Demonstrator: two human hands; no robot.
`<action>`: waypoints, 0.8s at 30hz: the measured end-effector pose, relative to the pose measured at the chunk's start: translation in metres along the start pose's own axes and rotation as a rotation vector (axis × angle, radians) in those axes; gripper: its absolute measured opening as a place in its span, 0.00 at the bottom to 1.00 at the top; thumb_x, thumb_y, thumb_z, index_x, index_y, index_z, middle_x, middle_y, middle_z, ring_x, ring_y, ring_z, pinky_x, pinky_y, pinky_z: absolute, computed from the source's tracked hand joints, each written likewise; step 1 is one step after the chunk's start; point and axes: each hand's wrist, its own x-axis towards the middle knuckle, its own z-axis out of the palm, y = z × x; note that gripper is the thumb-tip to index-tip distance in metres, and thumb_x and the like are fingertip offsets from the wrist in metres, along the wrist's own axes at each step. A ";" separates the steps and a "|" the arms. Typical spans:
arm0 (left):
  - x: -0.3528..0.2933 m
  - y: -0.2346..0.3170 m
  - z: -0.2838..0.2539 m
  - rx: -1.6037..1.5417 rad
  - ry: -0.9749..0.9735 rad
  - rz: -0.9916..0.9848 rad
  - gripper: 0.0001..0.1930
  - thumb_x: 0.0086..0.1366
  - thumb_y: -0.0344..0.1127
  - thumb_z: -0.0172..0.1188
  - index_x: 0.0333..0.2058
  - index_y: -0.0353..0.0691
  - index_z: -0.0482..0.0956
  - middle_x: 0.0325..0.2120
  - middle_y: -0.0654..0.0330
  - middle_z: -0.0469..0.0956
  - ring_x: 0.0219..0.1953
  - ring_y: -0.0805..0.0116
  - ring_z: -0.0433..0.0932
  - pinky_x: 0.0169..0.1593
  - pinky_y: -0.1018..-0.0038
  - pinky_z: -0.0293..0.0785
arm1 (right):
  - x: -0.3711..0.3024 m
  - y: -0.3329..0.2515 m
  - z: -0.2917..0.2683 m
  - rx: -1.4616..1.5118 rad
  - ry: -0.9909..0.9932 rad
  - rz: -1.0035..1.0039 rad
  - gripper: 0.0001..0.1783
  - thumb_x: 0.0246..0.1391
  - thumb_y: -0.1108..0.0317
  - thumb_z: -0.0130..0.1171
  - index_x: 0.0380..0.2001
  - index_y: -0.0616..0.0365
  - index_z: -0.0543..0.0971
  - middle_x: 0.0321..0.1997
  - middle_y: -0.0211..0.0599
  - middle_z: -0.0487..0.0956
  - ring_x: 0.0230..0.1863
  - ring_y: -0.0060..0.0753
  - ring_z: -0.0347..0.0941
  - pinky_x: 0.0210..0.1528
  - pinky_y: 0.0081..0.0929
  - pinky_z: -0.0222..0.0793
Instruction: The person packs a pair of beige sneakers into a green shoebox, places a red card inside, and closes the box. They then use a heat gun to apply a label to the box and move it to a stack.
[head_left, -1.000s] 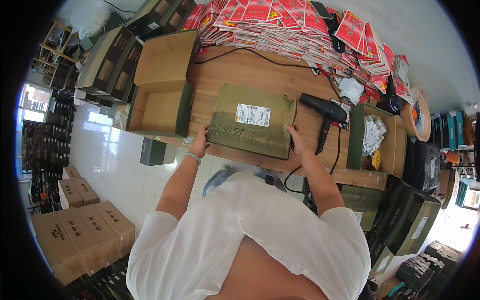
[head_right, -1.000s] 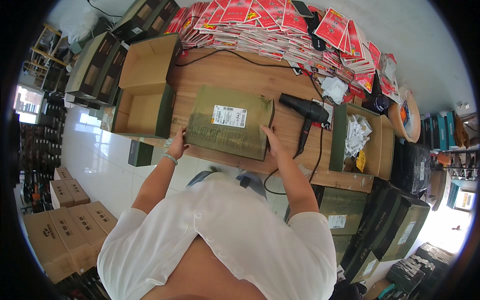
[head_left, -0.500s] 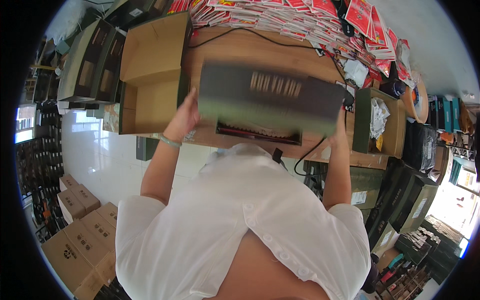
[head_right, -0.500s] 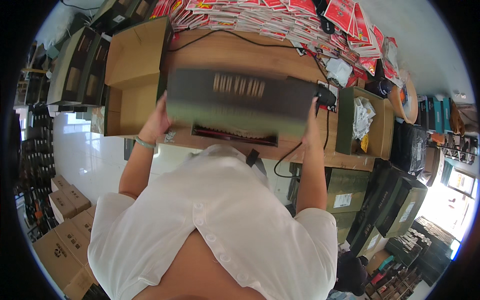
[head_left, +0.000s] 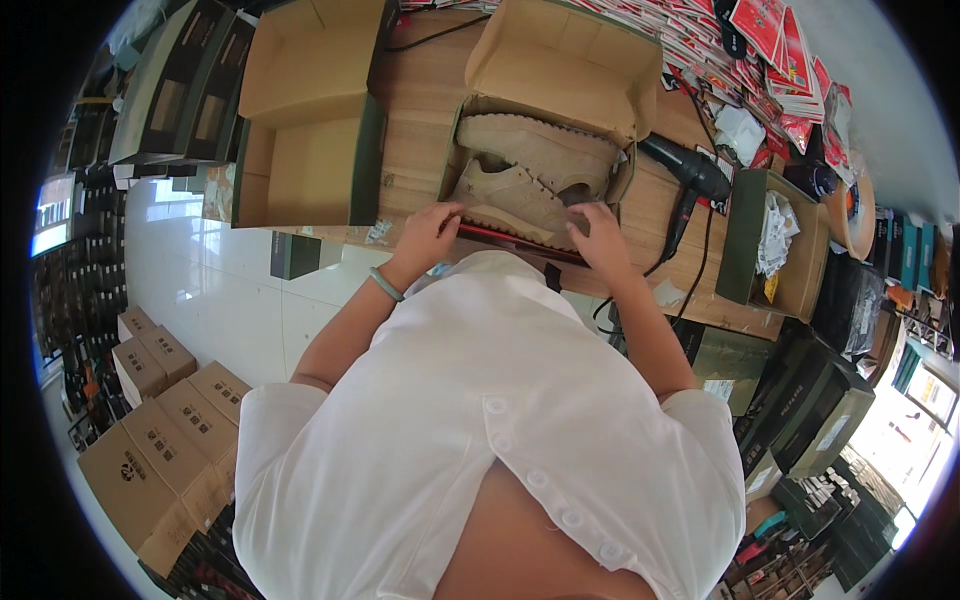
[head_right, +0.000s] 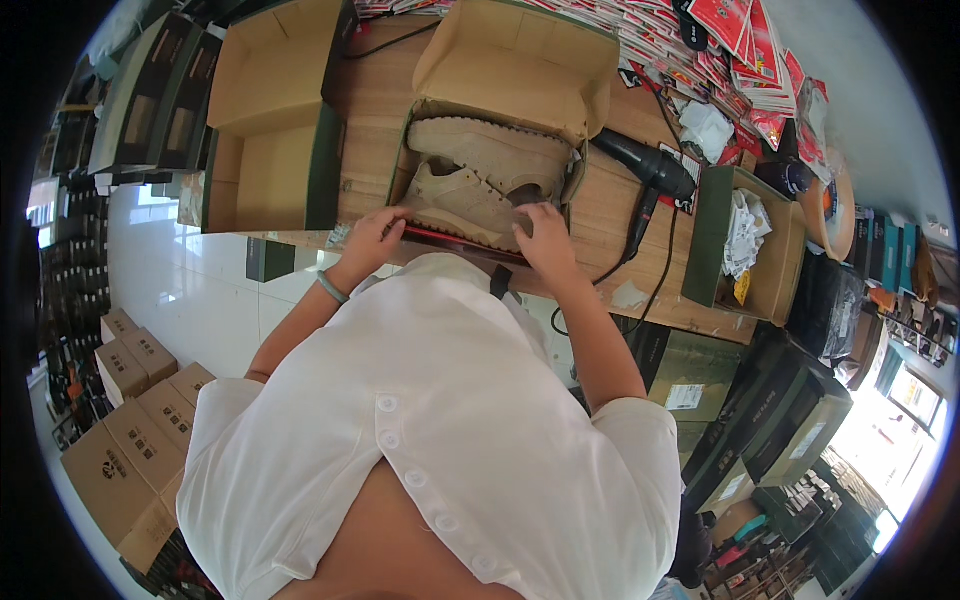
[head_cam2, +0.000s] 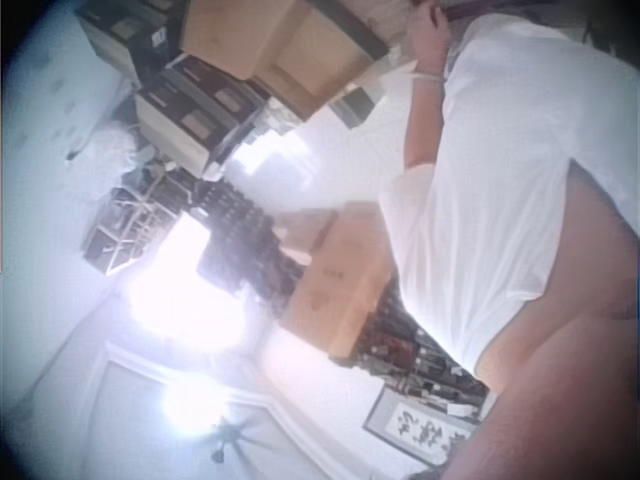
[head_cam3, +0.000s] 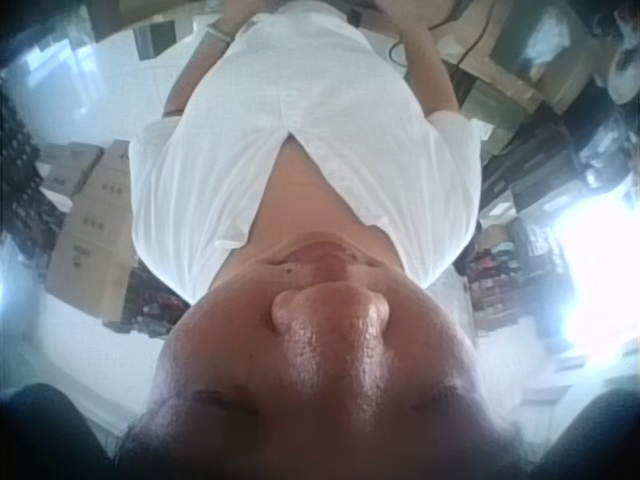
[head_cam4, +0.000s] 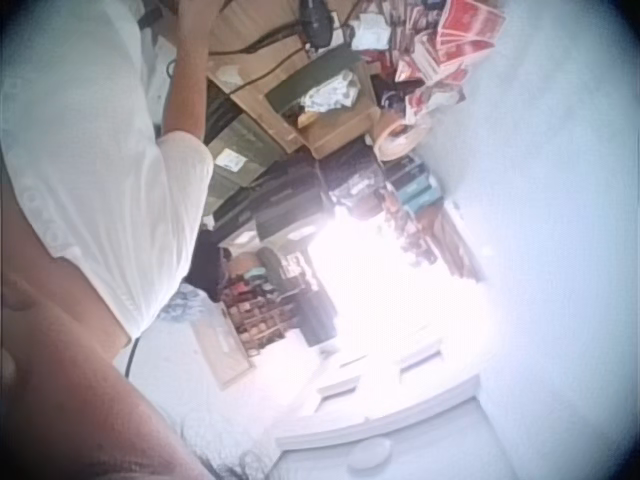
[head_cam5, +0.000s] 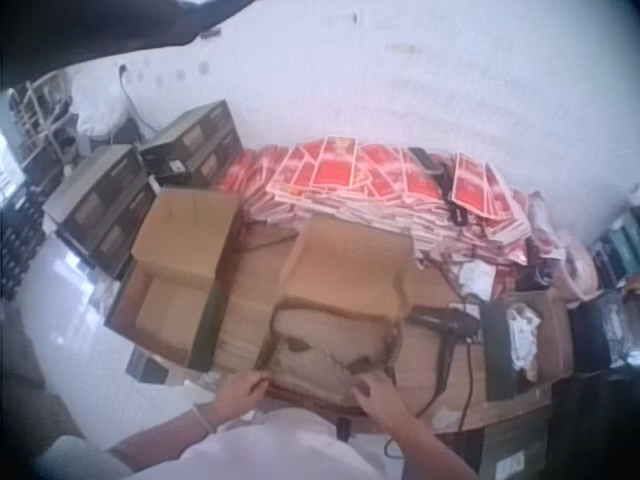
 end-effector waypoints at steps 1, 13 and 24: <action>-0.003 0.003 0.002 0.137 0.000 0.054 0.12 0.70 0.37 0.52 0.48 0.42 0.78 0.41 0.57 0.80 0.45 0.59 0.77 0.52 0.64 0.71 | 0.002 0.002 0.000 -0.045 -0.032 0.022 0.18 0.54 0.64 0.61 0.47 0.60 0.78 0.50 0.49 0.76 0.50 0.55 0.73 0.54 0.42 0.70; -0.022 -0.012 0.036 0.276 0.062 0.051 0.11 0.70 0.39 0.53 0.40 0.41 0.81 0.43 0.59 0.80 0.53 0.58 0.72 0.62 0.58 0.59 | 0.081 0.066 0.075 -0.157 -0.083 0.762 0.29 0.57 0.66 0.55 0.57 0.77 0.67 0.54 0.68 0.73 0.65 0.58 0.64 0.64 0.43 0.64; -0.015 0.004 0.021 0.120 0.206 0.056 0.10 0.68 0.37 0.56 0.45 0.43 0.79 0.45 0.56 0.78 0.52 0.55 0.72 0.55 0.63 0.63 | 0.091 0.095 0.062 -0.163 -0.008 0.618 0.11 0.52 0.73 0.59 0.36 0.72 0.79 0.37 0.55 0.82 0.40 0.50 0.81 0.39 0.35 0.76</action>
